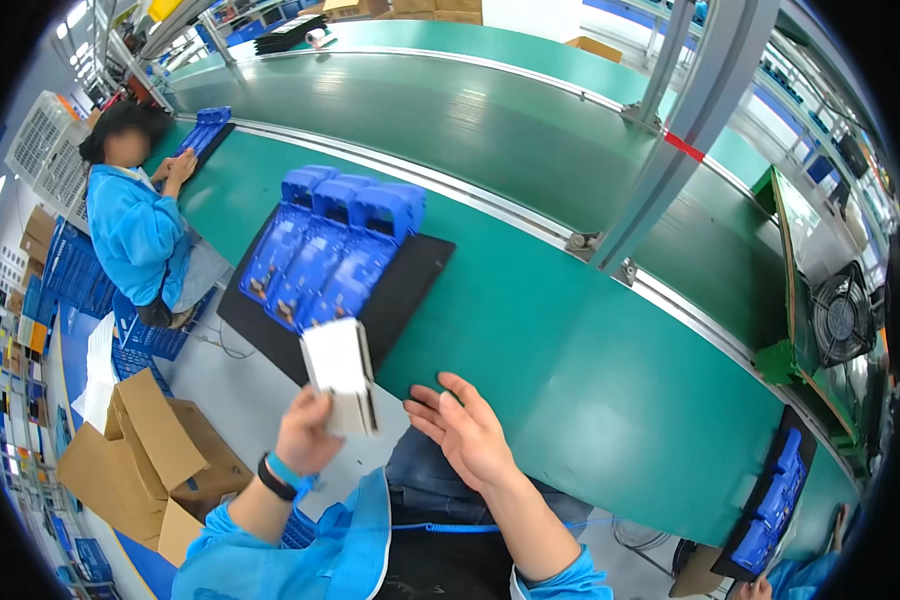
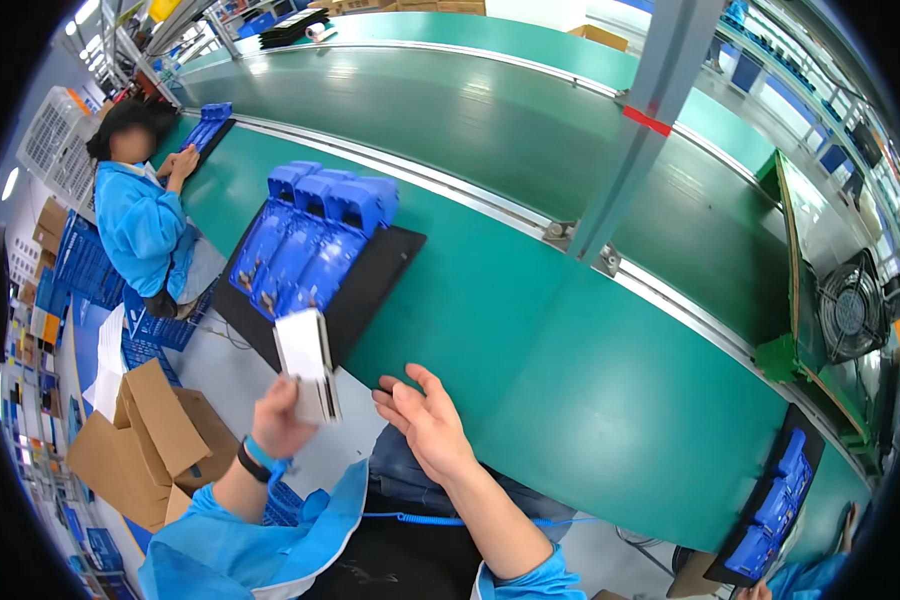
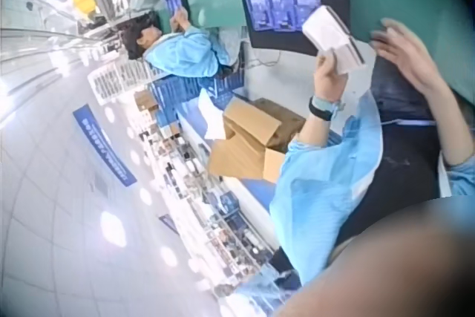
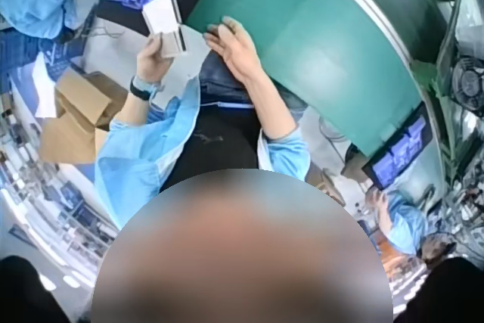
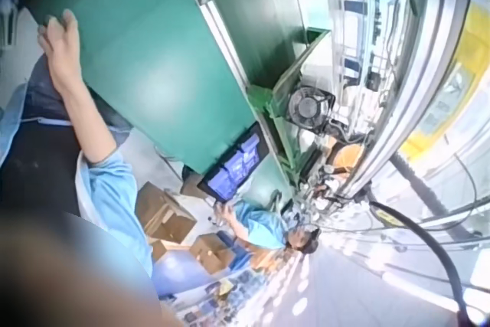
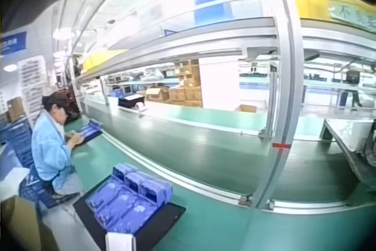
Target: Assembling electronic components by manually peeling and applying small parts to smartphone frames on a production line.
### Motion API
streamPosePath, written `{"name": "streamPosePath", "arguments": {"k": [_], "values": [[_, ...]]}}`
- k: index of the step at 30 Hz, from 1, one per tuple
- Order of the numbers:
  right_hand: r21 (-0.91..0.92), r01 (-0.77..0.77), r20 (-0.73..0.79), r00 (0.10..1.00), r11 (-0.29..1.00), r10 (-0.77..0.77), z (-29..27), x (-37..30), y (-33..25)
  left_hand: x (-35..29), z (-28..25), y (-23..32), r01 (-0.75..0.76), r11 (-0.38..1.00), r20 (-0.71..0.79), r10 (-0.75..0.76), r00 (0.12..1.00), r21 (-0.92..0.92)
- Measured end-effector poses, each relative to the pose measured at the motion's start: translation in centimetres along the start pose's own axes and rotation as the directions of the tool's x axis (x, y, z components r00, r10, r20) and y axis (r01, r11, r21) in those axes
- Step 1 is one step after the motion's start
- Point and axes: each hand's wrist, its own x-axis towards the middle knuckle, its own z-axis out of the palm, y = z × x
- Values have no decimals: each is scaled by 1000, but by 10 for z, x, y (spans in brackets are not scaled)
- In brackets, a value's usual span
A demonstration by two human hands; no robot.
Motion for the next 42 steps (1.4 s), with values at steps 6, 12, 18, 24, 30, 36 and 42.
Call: {"name": "streamPosePath", "arguments": {"k": [6,12,18,24,30,36,42], "values": [[-278,204,-187,947,939,-261,-21,-13,-20,-58,32,-56,325,944,198,-307,931,-62],[-274,376,-290,845,885,-449,-73,-86,-49,-43,81,-58,621,622,412,-782,467,476],[-563,459,-460,517,687,-722,-133,-171,-81,2,116,-26,224,740,483,-605,633,634],[-714,460,-433,302,528,-849,-187,-227,-80,58,159,-12,-36,783,533,-389,751,621],[-756,355,-445,335,549,-830,-191,-212,-100,106,204,-44,-180,811,698,-340,630,557],[-890,111,-404,260,443,-877,-162,-195,-107,128,239,-88,-176,824,735,-358,575,539],[-999,-35,-19,197,13,-980,-104,-189,-125,130,242,-100,-66,846,718,-404,567,529]]}}
